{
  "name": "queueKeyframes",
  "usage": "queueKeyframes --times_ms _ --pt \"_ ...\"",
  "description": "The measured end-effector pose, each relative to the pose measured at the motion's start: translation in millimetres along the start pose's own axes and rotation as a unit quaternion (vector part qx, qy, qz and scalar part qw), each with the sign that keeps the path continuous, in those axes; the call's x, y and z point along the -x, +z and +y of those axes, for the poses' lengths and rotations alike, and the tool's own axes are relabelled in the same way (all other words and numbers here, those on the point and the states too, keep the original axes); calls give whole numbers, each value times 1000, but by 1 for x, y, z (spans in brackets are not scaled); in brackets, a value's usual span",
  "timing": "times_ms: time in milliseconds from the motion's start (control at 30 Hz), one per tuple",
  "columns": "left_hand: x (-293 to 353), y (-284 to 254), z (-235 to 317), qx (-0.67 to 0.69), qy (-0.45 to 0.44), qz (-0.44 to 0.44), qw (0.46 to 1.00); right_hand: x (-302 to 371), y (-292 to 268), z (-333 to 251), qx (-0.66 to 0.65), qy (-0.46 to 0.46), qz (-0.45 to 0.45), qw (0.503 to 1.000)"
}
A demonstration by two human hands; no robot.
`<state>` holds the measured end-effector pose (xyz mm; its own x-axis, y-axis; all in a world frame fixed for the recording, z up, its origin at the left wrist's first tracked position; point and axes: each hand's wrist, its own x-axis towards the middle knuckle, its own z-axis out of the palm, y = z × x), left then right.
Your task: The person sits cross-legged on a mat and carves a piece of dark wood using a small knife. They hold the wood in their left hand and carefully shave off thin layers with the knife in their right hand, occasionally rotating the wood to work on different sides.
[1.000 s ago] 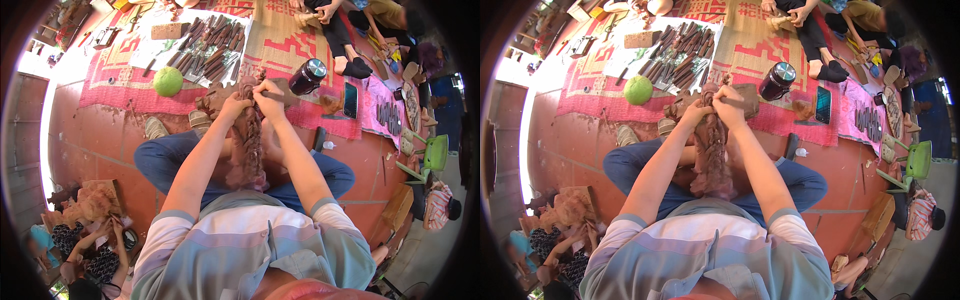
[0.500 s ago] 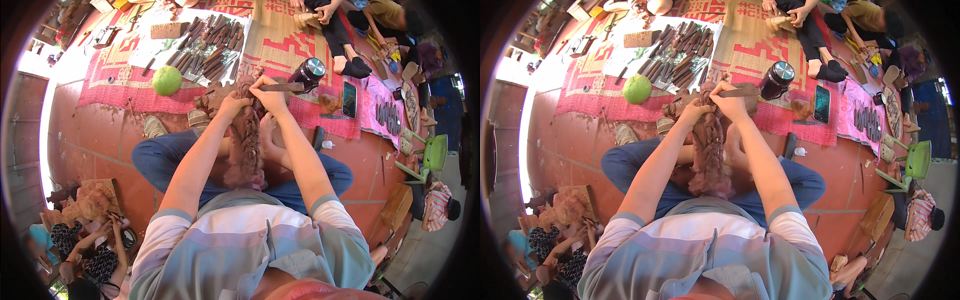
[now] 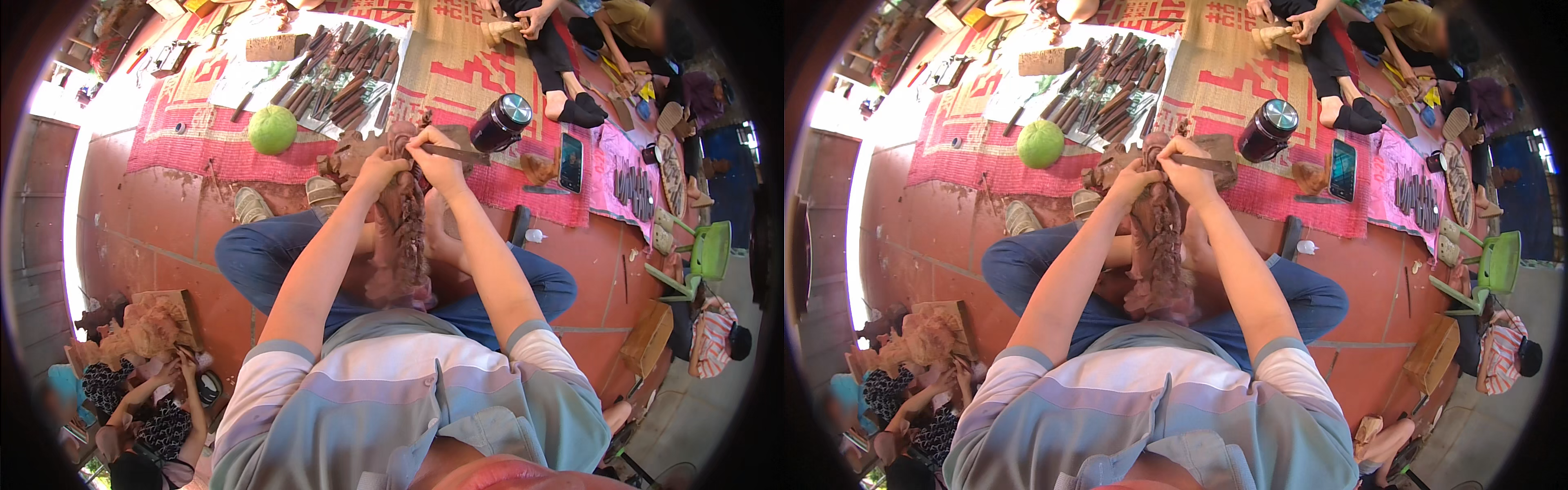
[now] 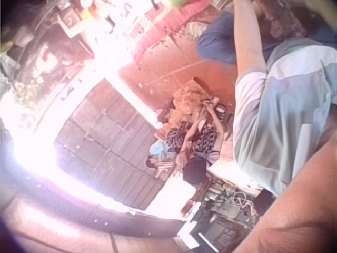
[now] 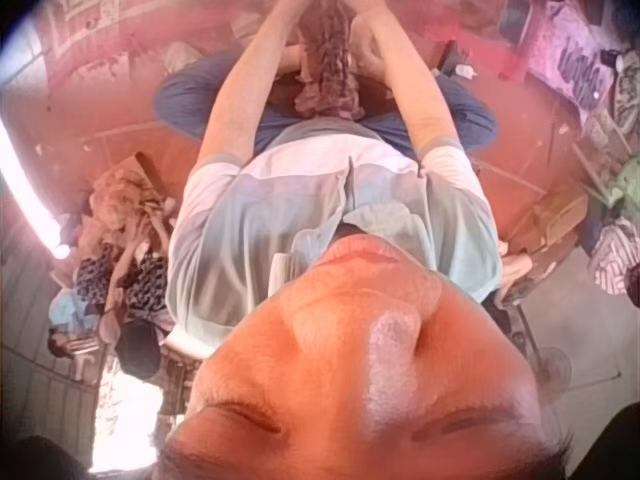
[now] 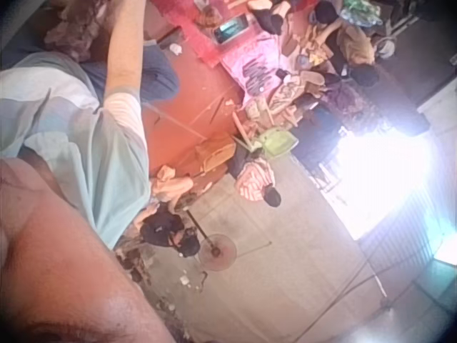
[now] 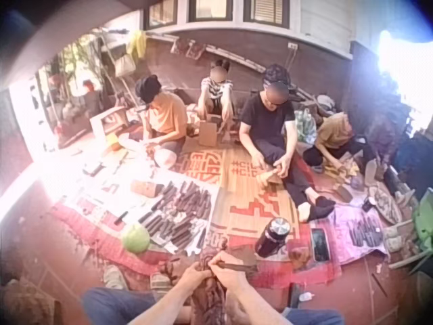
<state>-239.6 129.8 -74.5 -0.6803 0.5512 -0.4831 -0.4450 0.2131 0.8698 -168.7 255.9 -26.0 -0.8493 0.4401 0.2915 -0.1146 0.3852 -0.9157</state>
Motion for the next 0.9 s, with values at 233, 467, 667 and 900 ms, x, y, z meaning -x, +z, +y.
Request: queueKeyframes --times_ms 233,467,667,900 --pt "-7 0 -8 -13 3 21 1000 -4 -3 23 -164 79 -4 983" --pt "-3 -2 -5 14 -10 20 1000 -17 -3 -18 74 12 -66 995" --pt "6 5 6 29 2 -4 1000 -42 -20 -19 132 16 -61 989" --pt "11 9 14 49 -19 -12 999 -61 -9 -31 189 19 -256 948"
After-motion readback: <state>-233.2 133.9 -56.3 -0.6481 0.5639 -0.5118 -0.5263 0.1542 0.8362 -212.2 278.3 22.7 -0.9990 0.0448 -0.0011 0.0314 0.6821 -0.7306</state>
